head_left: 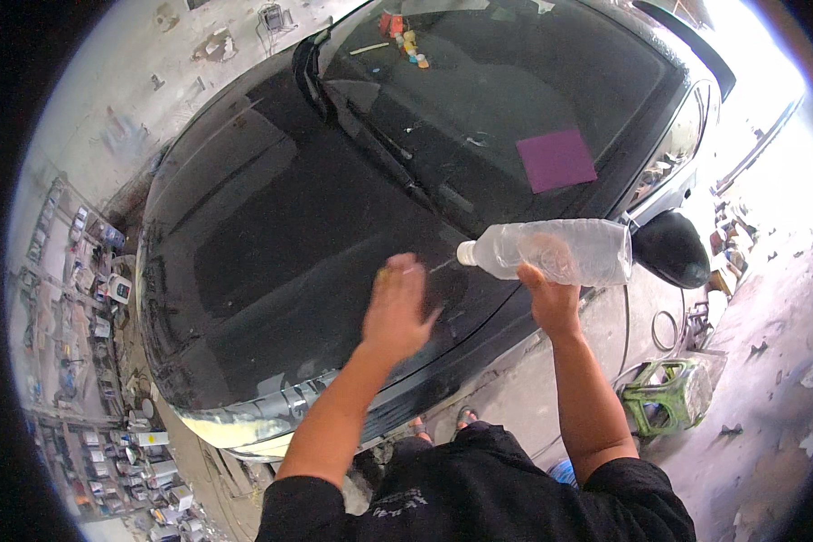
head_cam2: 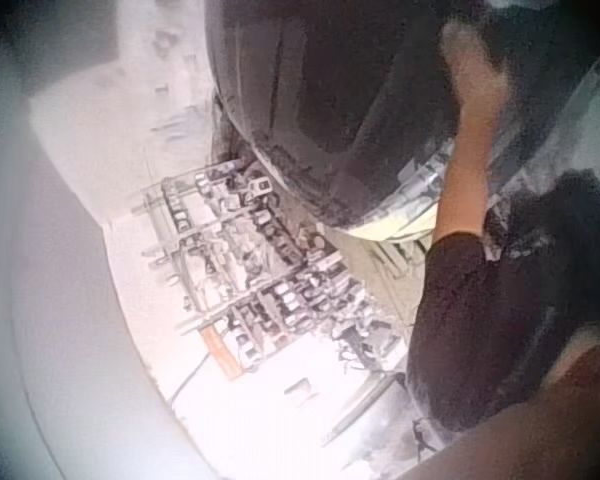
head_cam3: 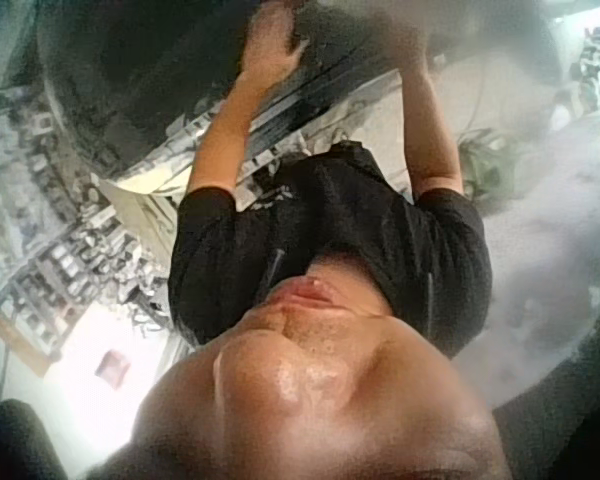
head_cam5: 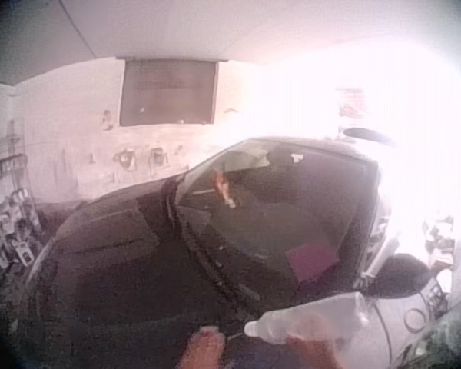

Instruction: The person wet-sands the hood of a car by pouring water from a plastic bottle and rubbing the surface with a sanding block.

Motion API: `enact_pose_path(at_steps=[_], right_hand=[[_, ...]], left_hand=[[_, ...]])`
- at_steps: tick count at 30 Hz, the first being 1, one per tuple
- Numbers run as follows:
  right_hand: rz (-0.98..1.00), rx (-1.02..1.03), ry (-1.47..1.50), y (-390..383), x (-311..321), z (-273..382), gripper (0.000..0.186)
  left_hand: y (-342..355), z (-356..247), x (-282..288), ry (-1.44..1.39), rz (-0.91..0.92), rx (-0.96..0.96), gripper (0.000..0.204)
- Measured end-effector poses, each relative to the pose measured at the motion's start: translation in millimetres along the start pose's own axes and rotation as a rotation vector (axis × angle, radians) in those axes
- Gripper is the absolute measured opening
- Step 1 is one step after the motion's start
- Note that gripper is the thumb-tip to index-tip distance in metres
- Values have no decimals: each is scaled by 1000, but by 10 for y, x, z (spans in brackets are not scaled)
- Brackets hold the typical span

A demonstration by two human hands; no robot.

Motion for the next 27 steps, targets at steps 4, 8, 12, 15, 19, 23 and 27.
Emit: enact_pose_path(at_steps=[4, 8, 12, 15, 19, 23, 27], right_hand=[[75, 6, 22, 138, 114, -34, 49], [85, 27, 149, 313, 186, -185, 51], [188, 88, 131, 535, 302, -377, 48], [303, 148, 106, 734, 525, -495, 46], [394, 195, 91, 947, 658, -576, 41], [467, 129, 230, 982, 625, -660, 38], [494, 23, 250, 1016, 628, -723, 39]], left_hand=[[-484, 868, 65, 189, -52, 414, 79], [367, 405, 81, 178, -20, 565, 81], [1086, -369, -234, 333, 26, 446, 83], [992, -779, -332, 127, -129, 330, 81], [598, -824, -294, 169, -144, 342, 77], [807, 102, -140, 289, -203, 646, 77], [1162, -467, -382, 238, -200, 516, 79]])
Point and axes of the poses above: each hand's wrist, its own y-axis towards the middle knuckle, its own x-axis out of the back of the hand, z = x × y, the point moved 4 cm from there along y, towards the middle knuckle, and after that the axes turned 2 degrees about -x, right-handed, at the moved point
